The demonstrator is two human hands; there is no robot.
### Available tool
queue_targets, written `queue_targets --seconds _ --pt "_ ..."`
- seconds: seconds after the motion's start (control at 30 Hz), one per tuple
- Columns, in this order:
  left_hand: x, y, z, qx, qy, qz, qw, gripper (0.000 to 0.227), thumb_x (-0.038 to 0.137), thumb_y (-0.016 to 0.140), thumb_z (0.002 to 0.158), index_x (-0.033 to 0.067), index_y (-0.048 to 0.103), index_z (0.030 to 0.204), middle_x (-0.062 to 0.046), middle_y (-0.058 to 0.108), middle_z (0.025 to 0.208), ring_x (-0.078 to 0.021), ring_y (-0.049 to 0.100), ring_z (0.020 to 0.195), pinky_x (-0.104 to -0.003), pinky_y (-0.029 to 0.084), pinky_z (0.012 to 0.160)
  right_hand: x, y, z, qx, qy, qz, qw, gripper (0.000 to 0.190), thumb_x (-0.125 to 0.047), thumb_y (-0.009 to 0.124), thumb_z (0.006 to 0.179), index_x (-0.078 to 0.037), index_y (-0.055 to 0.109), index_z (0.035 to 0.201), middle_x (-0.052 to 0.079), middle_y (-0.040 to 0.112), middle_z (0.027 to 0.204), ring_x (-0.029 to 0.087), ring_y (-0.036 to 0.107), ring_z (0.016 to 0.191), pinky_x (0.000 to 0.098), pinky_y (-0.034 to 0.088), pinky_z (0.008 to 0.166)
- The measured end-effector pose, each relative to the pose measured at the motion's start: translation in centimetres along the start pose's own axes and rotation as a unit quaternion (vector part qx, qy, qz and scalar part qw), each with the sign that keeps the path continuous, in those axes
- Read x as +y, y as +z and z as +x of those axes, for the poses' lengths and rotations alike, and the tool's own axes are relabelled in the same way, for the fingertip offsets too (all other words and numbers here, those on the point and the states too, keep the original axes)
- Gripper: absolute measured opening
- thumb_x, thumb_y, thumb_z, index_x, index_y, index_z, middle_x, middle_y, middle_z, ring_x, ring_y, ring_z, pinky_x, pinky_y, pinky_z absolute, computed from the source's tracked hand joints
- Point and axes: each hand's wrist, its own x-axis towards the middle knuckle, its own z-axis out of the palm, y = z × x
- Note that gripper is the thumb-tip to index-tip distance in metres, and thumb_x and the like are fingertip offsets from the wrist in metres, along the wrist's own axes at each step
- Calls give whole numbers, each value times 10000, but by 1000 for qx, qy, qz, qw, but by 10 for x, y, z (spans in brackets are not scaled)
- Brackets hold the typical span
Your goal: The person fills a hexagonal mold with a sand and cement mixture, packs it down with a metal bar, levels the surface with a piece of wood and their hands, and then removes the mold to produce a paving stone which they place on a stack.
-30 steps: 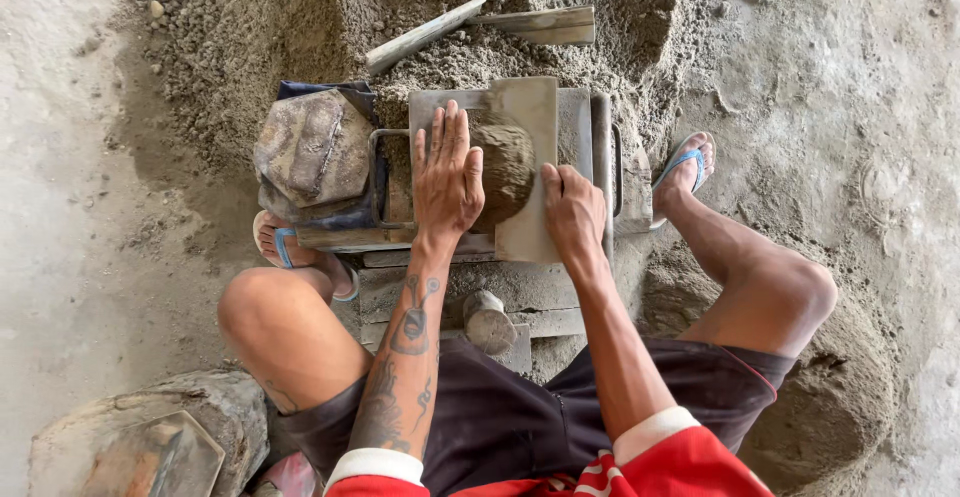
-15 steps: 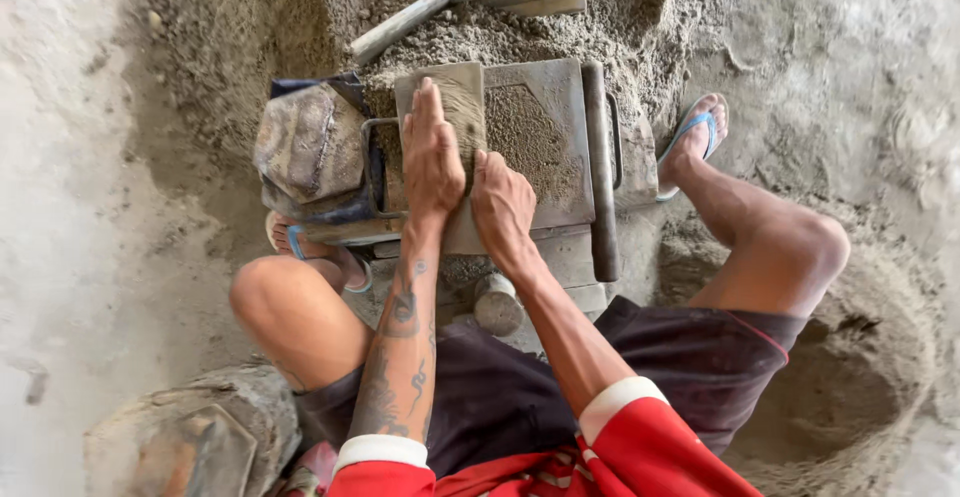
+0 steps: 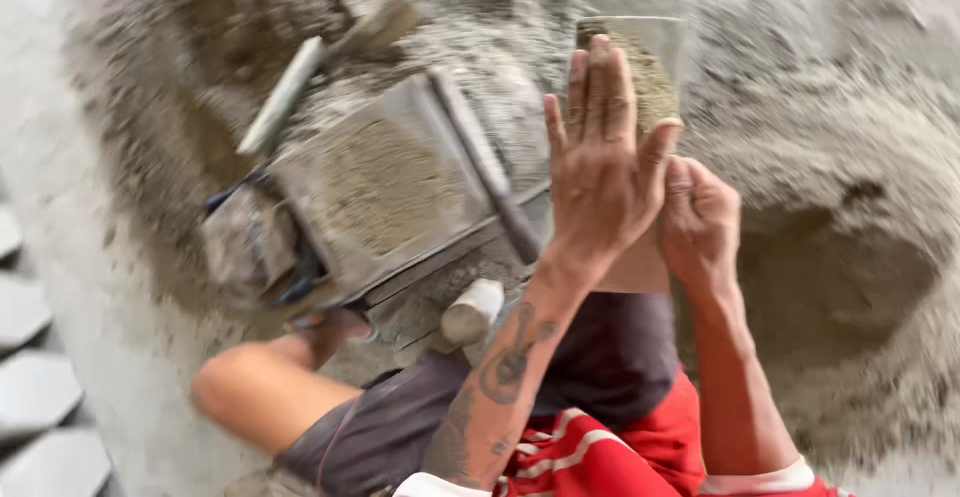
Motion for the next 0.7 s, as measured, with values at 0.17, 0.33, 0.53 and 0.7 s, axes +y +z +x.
queue_targets --seconds 0.17,0.33,0.53,0.7 --pt "108 110 -26 -102 81 -116 985 797 586 227 1063 76 117 1666 -93 130 1771 -283 148 1699 -587 195 1406 12 -142 -51 196 130 -228 945 482 -317 452 1168 -145 328 735 -89 279 700 56 241 670 298 216 548" --pt "115 208 -64 -228 104 -159 955 720 515 277 1098 61 155 1644 -105 103 1741 -286 79 1647 -639 170 1291 109 -244 -100 181 245 -513 802 369 -337 542 1105 -85 568 836 230 624 760 477 568 686 551 406 641" --pt "43 254 -113 -466 -284 -22 838 1022 790 187 958 21 49 1618 -340 38 1642 -533 16 1519 -694 48 1195 184 -243 -141 342 294 -443 775 354 -190 535 1145 -91 603 812 100 631 688 265 607 611 375 513 674" --pt "62 262 -113 -487 -217 -120 838 953 715 220 990 6 103 1615 -333 82 1645 -493 52 1534 -640 72 1210 332 -238 -114 266 436 -449 733 344 -272 503 997 -39 722 871 236 732 825 472 723 821 594 561 732"
